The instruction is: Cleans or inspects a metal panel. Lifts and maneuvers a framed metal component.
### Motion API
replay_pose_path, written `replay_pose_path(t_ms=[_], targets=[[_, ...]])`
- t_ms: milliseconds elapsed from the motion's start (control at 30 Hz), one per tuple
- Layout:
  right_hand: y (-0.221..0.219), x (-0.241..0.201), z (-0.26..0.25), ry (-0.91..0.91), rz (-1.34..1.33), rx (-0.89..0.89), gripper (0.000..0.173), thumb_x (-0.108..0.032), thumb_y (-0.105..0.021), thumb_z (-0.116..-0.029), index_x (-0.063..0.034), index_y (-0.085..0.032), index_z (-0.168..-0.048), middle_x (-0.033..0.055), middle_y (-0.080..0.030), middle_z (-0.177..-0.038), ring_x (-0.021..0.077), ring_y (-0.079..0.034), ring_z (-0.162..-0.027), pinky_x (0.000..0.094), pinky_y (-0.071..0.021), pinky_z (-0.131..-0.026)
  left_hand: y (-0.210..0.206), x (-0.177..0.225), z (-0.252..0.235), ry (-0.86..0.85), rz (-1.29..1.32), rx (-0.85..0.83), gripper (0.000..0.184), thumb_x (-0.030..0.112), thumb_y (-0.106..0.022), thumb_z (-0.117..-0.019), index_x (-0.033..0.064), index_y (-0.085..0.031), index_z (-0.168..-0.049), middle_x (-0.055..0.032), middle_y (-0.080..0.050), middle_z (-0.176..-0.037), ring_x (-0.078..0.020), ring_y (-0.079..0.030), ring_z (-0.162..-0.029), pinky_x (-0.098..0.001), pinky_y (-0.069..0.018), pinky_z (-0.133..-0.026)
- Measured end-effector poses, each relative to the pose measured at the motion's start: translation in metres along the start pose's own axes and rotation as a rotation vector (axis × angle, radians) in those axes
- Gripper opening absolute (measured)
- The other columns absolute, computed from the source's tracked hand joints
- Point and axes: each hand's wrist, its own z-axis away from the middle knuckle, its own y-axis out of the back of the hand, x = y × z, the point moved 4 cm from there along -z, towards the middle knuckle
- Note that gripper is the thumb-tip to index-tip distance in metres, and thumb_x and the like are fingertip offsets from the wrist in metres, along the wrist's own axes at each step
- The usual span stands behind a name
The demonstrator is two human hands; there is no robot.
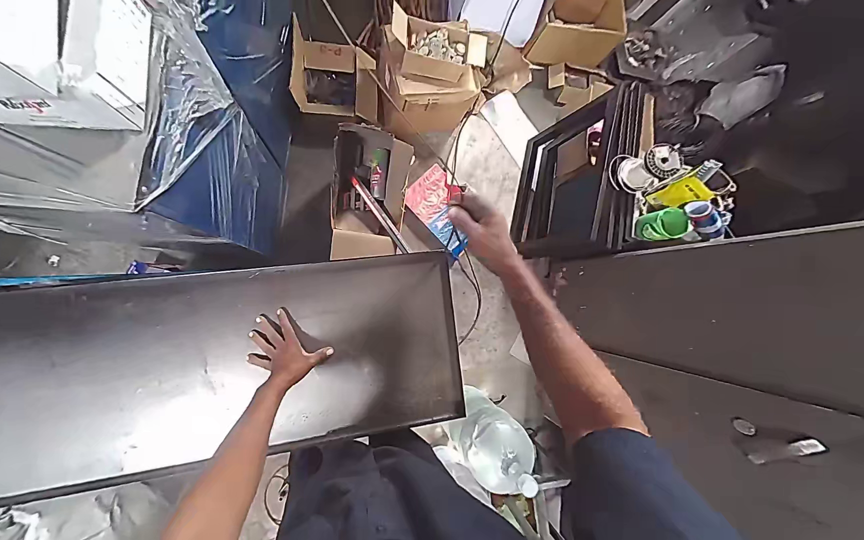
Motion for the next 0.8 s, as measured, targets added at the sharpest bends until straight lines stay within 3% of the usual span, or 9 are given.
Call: replay_pose_path(t_ms=[67,133,200,267,333,467,567,700,800], targets=[[-0.041,-0.014,0.019,0.016,0.143,-0.055,0.07,-0.032,-0.069,-0.0962,-0.0055,-0.039,-0.154,0.014,-0.057,-0.146,0.0242,-0.058,-0.131,0.0456,-0.05,-0.11,0.002,0.0,0.001,0.003,-0.009,0.006,0.164,0.09,-0.078,-0.04,0.0259,0.005,-0.166,-0.0235,0.02,-0.168,-0.0573,0.016,-0.15,-0.0892,-0.0038,-0.104],[-0.077,-0.021,0.043,-0.006,0.301,-0.067,0.084,-0.034,-0.076,-0.0919,-0.0113,-0.031,-0.159,0.0199,-0.049,-0.152,0.0376,-0.058,-0.128,0.0573,-0.0522,-0.101,0.003,0.001,0.002,0.005,-0.019,0.0,0.162,0.088,-0.079,-0.0422,0.0261,0.005,-0.166,-0.0233,0.021,-0.168,-0.057,0.016,-0.151,-0.0891,-0.0049,-0.104],[-0.117,-0.011,0.046,0.059,0.493,-0.138,0.084,-0.039,-0.076,-0.0911,-0.0131,-0.034,-0.159,0.0209,-0.049,-0.151,0.0388,-0.056,-0.131,0.0563,-0.0519,-0.103,0.003,0.003,0.001,0.01,-0.021,0.003,0.162,0.087,-0.081,-0.042,0.0265,0.004,-0.166,-0.0232,0.02,-0.168,-0.0571,0.015,-0.151,-0.0891,-0.0057,-0.104],[-0.154,0.01,0.047,0.143,0.654,-0.228,0.075,-0.04,-0.073,-0.0924,-0.0119,-0.043,-0.155,0.0181,-0.049,-0.153,0.0366,-0.044,-0.144,0.0539,-0.0372,-0.119,0.002,0.002,0.001,0.012,-0.025,0.0,0.163,0.086,-0.081,-0.0412,0.0264,0.005,-0.166,-0.0231,0.02,-0.168,-0.0573,0.015,-0.151,-0.0893,-0.0059,-0.104],[-0.169,0.018,0.047,0.18,0.763,-0.2,0.056,-0.032,-0.07,-0.0933,-0.0141,-0.056,-0.145,0.016,-0.06,-0.142,0.0359,-0.051,-0.138,0.0545,-0.0396,-0.117,0.004,0.001,0.001,0.009,-0.028,0.008,0.163,0.087,-0.081,-0.0406,0.0268,0.005,-0.166,-0.023,0.02,-0.168,-0.0572,0.015,-0.151,-0.089,-0.006,-0.104],[-0.146,-0.003,0.036,0.227,0.779,-0.069,0.017,-0.016,-0.066,-0.0954,-0.0168,-0.073,-0.111,0.0112,-0.071,-0.107,0.0325,-0.068,-0.1,0.0532,-0.056,-0.085,0.003,0.001,0.001,0.01,-0.038,0.018,0.164,0.087,-0.081,-0.0405,0.0264,0.006,-0.166,-0.0227,0.02,-0.168,-0.0567,0.015,-0.151,-0.0887,-0.006,-0.104],[-0.111,-0.016,0.011,0.198,0.739,0.022,0.022,-0.015,-0.056,-0.1004,-0.0184,-0.072,-0.115,0.0111,-0.072,-0.11,0.0319,-0.073,-0.087,0.0515,-0.06,-0.067,0.004,0.002,0.001,0.006,-0.028,0.019,0.165,0.088,-0.081,-0.0397,0.0254,0.006,-0.166,-0.0223,0.02,-0.168,-0.0569,0.015,-0.151,-0.0892,-0.0062,-0.104],[-0.039,-0.017,-0.015,-0.039,0.649,0.062,0.028,-0.031,-0.059,-0.1013,-0.0282,-0.07,-0.127,0.0042,-0.075,-0.116,0.0295,-0.073,-0.102,0.059,-0.0577,-0.084,0.003,0.0,0.001,0.004,-0.044,0.025,0.165,0.089,-0.079,-0.0391,0.0263,0.005,-0.166,-0.0222,0.02,-0.169,-0.0566,0.015,-0.151,-0.0899,-0.0075,-0.103],[0.011,0.013,-0.033,-0.11,0.592,0.184,0.026,-0.036,-0.061,-0.1003,-0.0209,-0.073,-0.117,0.0075,-0.076,-0.107,0.03,-0.072,-0.1,0.0607,-0.0561,-0.087,0.003,0.0,0.0,0.001,-0.031,0.031,0.165,0.09,-0.078,-0.0389,0.0264,0.005,-0.166,-0.0219,0.019,-0.169,-0.0557,0.015,-0.151,-0.0896,-0.0072,-0.103]])
